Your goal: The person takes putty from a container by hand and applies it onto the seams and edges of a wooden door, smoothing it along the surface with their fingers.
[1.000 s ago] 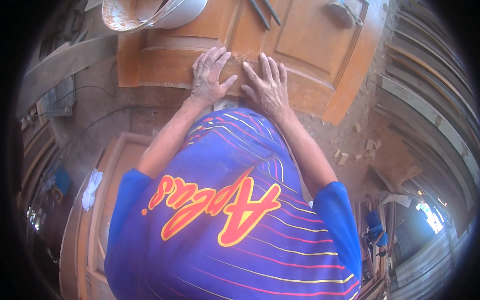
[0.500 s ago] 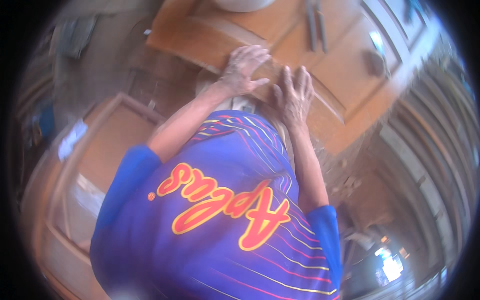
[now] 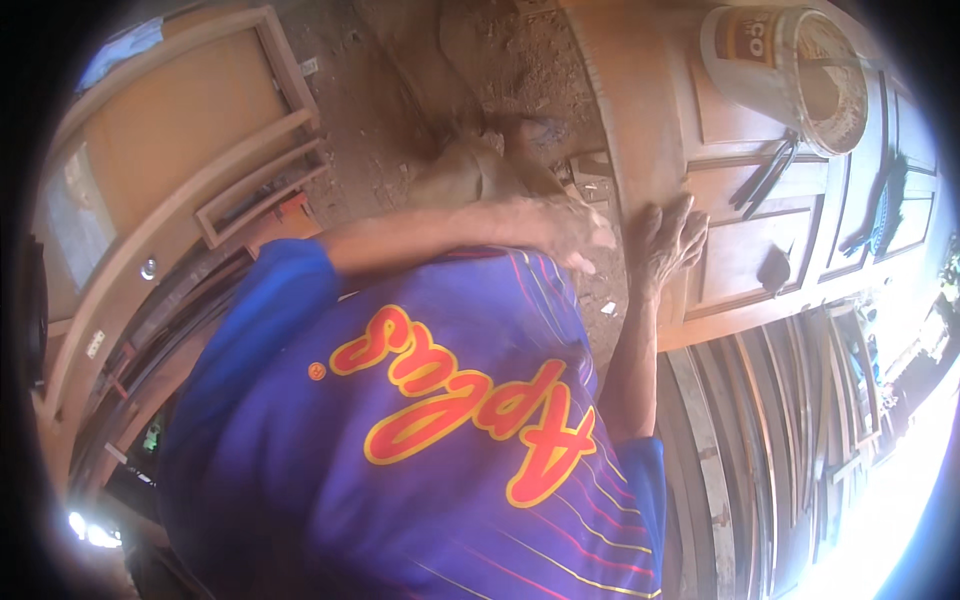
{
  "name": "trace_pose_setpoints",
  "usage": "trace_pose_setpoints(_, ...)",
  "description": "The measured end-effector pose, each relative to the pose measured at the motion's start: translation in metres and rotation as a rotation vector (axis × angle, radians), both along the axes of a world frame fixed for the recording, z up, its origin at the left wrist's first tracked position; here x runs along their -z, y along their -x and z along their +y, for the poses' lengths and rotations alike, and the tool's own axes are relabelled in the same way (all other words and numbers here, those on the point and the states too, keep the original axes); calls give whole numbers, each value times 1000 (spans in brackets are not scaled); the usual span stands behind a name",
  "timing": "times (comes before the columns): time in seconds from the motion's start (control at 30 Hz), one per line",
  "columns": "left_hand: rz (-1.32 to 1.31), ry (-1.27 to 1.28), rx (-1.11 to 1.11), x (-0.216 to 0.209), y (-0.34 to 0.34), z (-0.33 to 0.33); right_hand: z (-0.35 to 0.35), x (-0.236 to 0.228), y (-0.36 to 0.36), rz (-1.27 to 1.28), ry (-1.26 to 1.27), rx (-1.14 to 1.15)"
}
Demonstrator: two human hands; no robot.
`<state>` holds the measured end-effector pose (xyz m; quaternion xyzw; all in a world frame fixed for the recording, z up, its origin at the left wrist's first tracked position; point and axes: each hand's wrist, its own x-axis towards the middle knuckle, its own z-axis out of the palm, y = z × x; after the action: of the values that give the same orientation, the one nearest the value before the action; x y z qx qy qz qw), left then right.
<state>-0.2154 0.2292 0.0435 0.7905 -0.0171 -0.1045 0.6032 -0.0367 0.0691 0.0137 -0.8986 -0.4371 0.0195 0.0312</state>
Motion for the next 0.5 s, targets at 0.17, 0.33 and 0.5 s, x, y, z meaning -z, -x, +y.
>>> trace_pose_setpoints(0.17, 361, 80, -144, 23, 43, -20, -7, 12, -29, 97, 43, 51)
trace_pose_setpoints(0.33, 514, 106, -175, 23, 86, -17, 16, 1, -55, 211, 39, 205)
trace_pose_setpoints(0.5, 601, 105, -215, 24, 97, -24, 10, 2, -78, 193, 146, 204)
